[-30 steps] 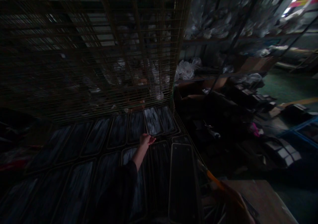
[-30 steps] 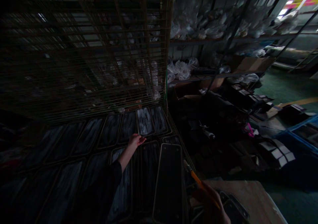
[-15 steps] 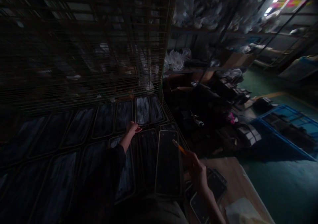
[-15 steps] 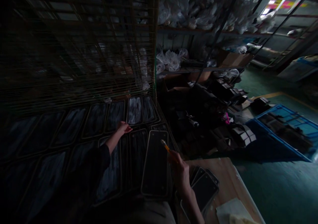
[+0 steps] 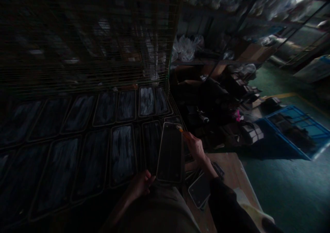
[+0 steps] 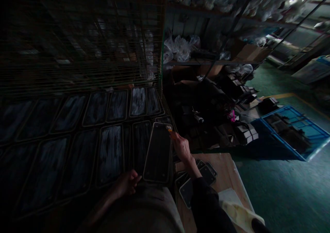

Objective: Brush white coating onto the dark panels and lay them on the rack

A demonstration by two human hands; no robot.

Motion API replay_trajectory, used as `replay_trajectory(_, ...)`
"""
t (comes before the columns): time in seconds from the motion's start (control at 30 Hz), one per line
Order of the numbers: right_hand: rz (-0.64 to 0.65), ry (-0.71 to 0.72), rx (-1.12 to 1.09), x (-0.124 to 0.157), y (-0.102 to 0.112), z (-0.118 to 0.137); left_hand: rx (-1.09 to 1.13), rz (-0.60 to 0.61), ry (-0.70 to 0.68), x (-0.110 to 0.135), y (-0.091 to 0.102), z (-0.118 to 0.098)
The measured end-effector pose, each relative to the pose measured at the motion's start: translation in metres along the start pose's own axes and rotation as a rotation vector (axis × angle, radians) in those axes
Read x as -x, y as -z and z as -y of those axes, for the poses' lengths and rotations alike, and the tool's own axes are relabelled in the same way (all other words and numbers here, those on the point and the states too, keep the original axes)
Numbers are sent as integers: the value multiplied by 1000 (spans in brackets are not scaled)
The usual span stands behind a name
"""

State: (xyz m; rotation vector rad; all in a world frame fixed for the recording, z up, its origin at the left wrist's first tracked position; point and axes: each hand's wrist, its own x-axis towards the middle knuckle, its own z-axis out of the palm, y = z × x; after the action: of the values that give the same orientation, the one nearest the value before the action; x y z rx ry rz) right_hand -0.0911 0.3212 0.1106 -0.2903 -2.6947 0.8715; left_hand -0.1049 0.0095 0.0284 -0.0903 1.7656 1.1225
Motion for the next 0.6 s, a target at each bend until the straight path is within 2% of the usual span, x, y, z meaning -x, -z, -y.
replay_trajectory(0.1, 51, 15, 15, 10, 1, 3, 182, -12, 58, 0, -23, 8)
replay_trajectory(0.23, 121, 35, 11, 37, 9, 16, 277, -33, 34, 2, -41, -6)
replay_trajectory(0.4, 216, 48, -6, 85, 21, 38, 356, -117, 9, 9, -46, -10)
replay_trajectory(0.6, 350, 2, -68, 137, 36, 63, 461, -131, -50, 14, -47, -6)
